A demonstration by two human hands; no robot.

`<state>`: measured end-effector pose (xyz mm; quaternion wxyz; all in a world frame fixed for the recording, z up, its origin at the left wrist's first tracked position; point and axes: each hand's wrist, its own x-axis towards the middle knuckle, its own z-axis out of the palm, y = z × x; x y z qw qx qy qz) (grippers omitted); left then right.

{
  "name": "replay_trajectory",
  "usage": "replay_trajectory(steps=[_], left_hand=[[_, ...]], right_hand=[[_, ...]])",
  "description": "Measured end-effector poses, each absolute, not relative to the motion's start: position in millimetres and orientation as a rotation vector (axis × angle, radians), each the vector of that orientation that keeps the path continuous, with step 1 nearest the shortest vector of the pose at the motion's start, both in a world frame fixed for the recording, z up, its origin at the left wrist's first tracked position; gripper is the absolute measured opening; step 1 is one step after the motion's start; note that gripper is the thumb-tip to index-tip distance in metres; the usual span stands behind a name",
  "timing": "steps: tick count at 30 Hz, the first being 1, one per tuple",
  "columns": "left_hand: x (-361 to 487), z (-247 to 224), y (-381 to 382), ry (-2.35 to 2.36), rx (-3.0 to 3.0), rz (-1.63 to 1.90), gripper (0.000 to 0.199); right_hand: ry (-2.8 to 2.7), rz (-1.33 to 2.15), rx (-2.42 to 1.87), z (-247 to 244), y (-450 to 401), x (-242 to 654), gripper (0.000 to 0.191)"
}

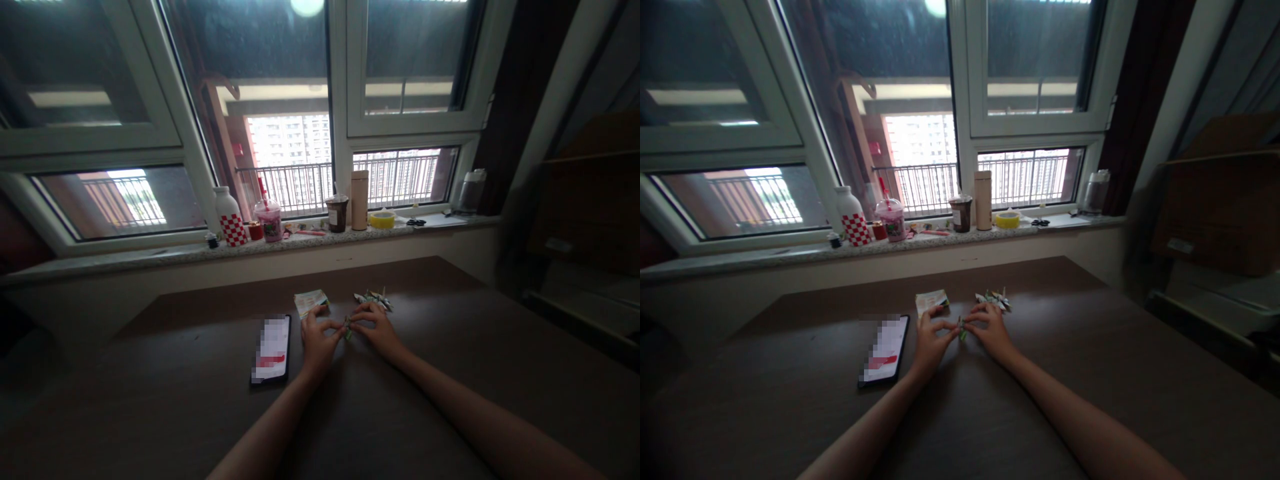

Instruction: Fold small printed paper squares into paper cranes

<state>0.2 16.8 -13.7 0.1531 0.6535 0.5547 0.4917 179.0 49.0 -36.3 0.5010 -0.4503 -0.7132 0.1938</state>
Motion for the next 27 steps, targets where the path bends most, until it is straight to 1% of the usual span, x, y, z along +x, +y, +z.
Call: replay_trajectory(steps=[8,13,20,27], left_hand=[[1,-16,17,1.627,1.93,1.338,0.006],[3,-14,16,1.671,1.952,1.301,0.002],[3,-14,15,1.681,1.991,1.257,0.004],[2,-14,15,1.68,1.998,1.251,0.003]], right_hand=[[-1.744,0.448,-1.172,-44,53,176,0.007],[-1.741,0.47,-1.144,-40,50,176,0.013],[-1.813,0.592,-1.054,-30,43,175,0.006],[-1.798,0.681,-1.047,-30,42,175,0.014]])
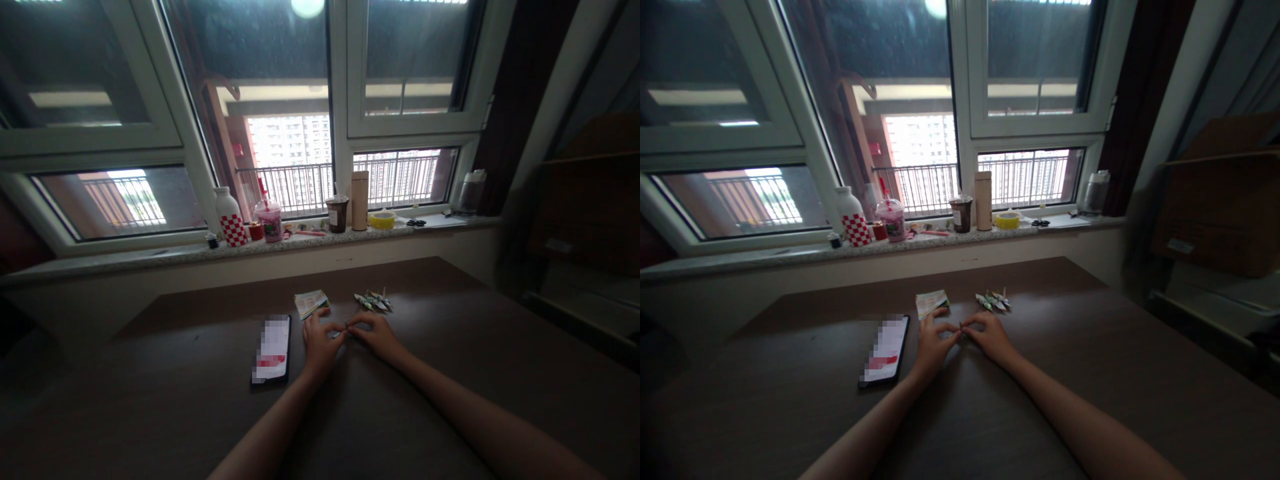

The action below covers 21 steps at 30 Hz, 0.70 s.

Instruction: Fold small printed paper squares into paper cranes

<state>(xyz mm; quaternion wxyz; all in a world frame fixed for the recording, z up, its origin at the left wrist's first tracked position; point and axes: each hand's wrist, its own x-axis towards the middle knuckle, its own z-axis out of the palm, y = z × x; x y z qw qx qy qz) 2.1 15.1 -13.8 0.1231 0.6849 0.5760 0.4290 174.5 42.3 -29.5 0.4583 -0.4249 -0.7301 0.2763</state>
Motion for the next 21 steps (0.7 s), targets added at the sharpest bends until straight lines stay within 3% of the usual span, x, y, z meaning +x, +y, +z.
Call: replay_trajectory(steps=[21], left_hand=[[6,-3,9,1.477,1.883,1.212,0.014]], right_hand=[[-1.797,0.541,-1.052,-25,38,171,0.009]])
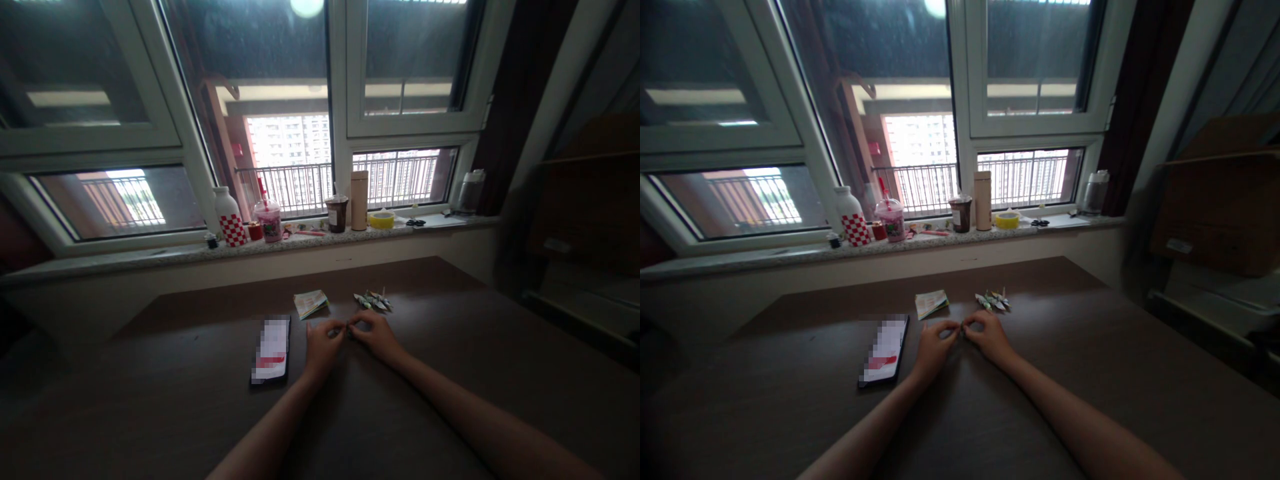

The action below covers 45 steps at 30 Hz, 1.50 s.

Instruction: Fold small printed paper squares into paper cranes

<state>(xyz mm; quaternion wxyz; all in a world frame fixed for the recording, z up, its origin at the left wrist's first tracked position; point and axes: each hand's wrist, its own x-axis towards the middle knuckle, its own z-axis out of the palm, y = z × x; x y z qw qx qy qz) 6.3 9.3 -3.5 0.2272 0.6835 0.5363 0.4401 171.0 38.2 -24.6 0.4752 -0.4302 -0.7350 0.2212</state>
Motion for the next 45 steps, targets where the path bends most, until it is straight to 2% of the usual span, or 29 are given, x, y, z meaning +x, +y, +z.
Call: replay_trajectory(steps=[7,14,34,45], left_hand=[[8,2,6,1.459,1.826,1.212,0.017],[5,0,8,1.419,1.828,1.267,0.018],[12,2,6,1.461,1.783,1.337,0.009],[12,0,8,1.377,1.779,1.321,0.01]], right_hand=[[-1.761,0.557,-1.086,-24,36,170,0.011],[-1.672,0.762,-1.097,-26,39,167,0.018],[-1.644,0.559,-1.109,-25,36,160,0.005],[-1.565,0.72,-1.094,-24,38,164,0.008]])
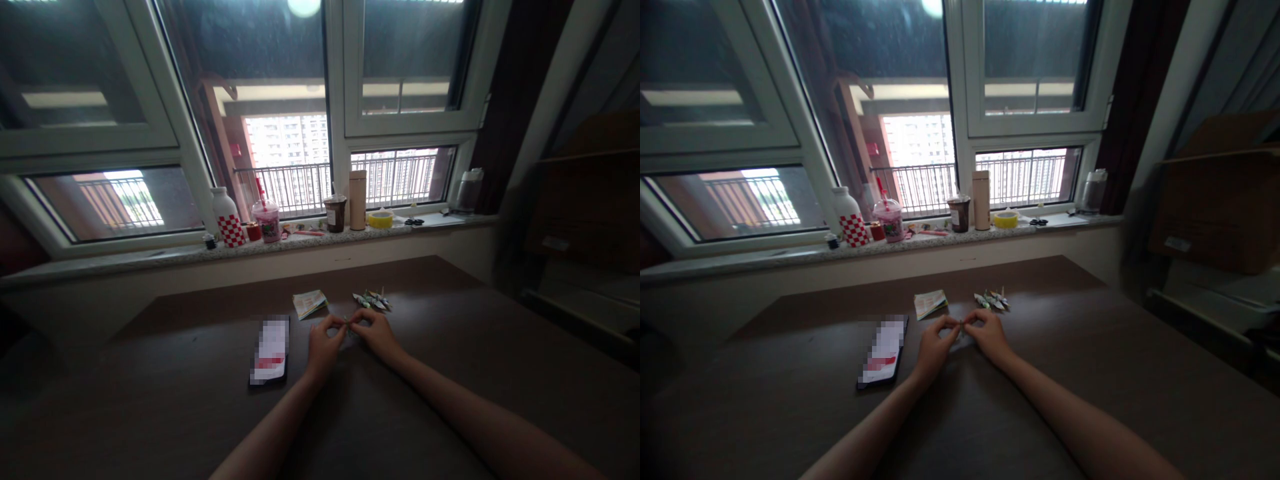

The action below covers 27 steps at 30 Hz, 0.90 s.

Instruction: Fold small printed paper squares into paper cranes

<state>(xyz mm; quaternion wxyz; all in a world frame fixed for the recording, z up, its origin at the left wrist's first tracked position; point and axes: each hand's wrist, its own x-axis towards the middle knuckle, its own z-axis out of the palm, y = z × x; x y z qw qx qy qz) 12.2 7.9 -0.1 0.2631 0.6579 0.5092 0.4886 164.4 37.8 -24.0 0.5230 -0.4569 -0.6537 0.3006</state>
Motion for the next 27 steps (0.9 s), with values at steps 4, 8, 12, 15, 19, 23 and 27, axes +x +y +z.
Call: replay_trajectory(steps=[4,8,12,15,19,23,27], left_hand=[[9,-4,11,1.345,1.789,1.334,0.014],[6,-10,15,1.336,1.801,1.35,0.013],[5,-12,16,1.319,1.806,1.357,0.011],[5,-11,16,1.305,1.802,1.37,0.013],[6,-8,14,1.303,1.794,1.371,0.017],[7,-4,12,1.322,1.766,1.339,0.017],[9,-2,10,1.34,1.735,1.309,0.015]], right_hand=[[-1.527,0.781,-1.091,-23,37,166,0.011],[-1.512,0.8,-1.087,-24,38,166,0.011],[-1.532,0.798,-1.088,-26,40,167,0.013],[-1.559,0.783,-1.076,-28,41,168,0.015],[-1.554,0.79,-1.061,-28,41,169,0.017],[-1.567,0.758,-1.063,-28,40,168,0.014],[-1.607,0.663,-1.068,-27,38,167,0.008]])
